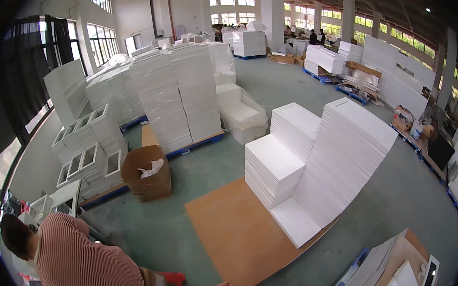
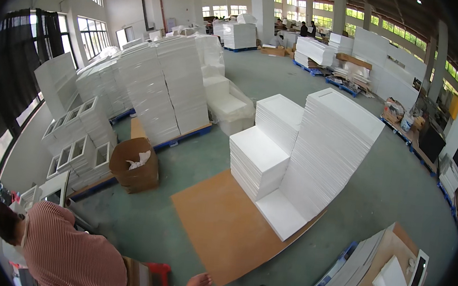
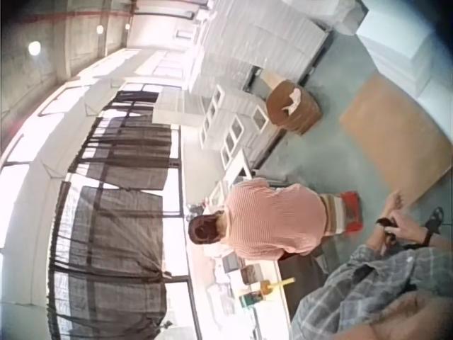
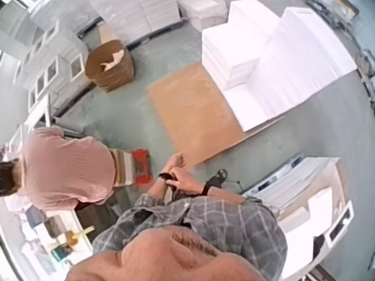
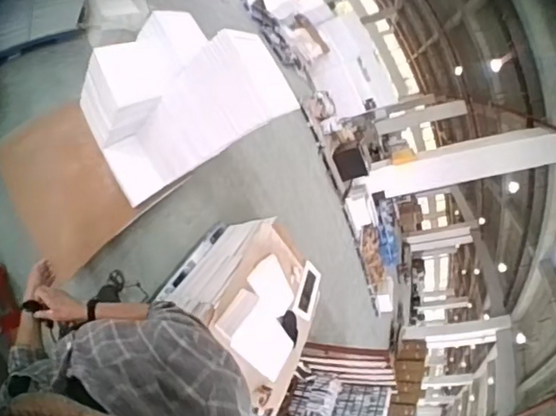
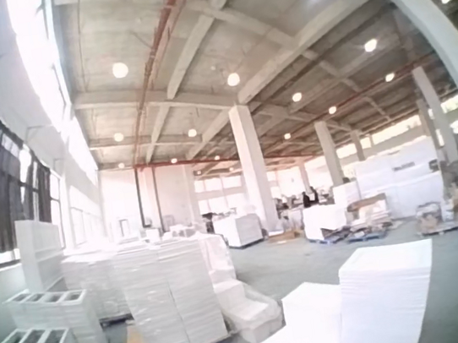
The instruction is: The person uses a pneumatic screwdriver to fasten screws into a white rectangular frame on a workbench. They then move to a stack of white panels, pick one up, and return to the bench to place a black mesh screen into the frame. The person applies a white substance to the screen using a small container and places a white cover panel over the assembly, securing it with the screwdriver.
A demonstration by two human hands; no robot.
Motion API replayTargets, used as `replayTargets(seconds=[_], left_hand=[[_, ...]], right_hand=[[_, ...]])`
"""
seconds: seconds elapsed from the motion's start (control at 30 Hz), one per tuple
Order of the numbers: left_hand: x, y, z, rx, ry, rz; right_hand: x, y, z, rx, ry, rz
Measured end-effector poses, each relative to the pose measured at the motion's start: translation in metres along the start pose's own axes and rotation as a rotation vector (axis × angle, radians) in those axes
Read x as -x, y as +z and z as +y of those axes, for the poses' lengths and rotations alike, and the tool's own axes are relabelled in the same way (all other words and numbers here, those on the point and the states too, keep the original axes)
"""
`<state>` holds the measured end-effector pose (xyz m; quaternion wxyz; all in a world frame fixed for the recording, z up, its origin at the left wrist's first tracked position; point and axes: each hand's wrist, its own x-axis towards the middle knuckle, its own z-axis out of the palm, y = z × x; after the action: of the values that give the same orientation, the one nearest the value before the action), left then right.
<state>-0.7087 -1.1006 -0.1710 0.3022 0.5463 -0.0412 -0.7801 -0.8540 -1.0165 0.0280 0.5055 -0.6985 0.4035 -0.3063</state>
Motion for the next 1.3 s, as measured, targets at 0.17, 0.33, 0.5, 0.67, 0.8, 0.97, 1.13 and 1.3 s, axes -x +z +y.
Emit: replayTargets(seconds=[0.17,0.33,0.5,0.67,0.8,0.97,1.13,1.3], left_hand=[[0.028,-0.090,-0.008,0.313,0.047,0.022],[0.071,-0.140,-0.041,0.402,0.144,-0.127],[0.163,-0.115,-0.086,-0.682,0.641,0.681],[0.232,-0.133,-0.138,-0.725,0.581,0.729],[0.271,-0.085,-0.130,-0.222,0.663,0.748],[0.346,-0.065,-0.102,0.122,0.877,0.505],[0.395,-0.079,-0.121,0.315,0.980,0.323],[0.413,-0.119,-0.151,0.263,0.934,0.389]], right_hand=[[-0.016,0.066,0.001,0.001,-0.118,-0.066],[-0.009,0.100,-0.017,-0.007,-0.282,-0.177],[0.011,0.083,-0.044,-0.067,-0.159,-0.540],[-0.007,0.087,-0.052,0.004,-0.090,-0.795],[-0.045,0.127,0.003,-0.328,0.206,-0.470],[-0.091,0.195,-0.075,-0.842,0.691,-0.542],[-0.072,0.287,-0.121,-0.864,0.630,-0.680],[-0.040,0.375,-0.146,-0.624,0.401,-0.746]])
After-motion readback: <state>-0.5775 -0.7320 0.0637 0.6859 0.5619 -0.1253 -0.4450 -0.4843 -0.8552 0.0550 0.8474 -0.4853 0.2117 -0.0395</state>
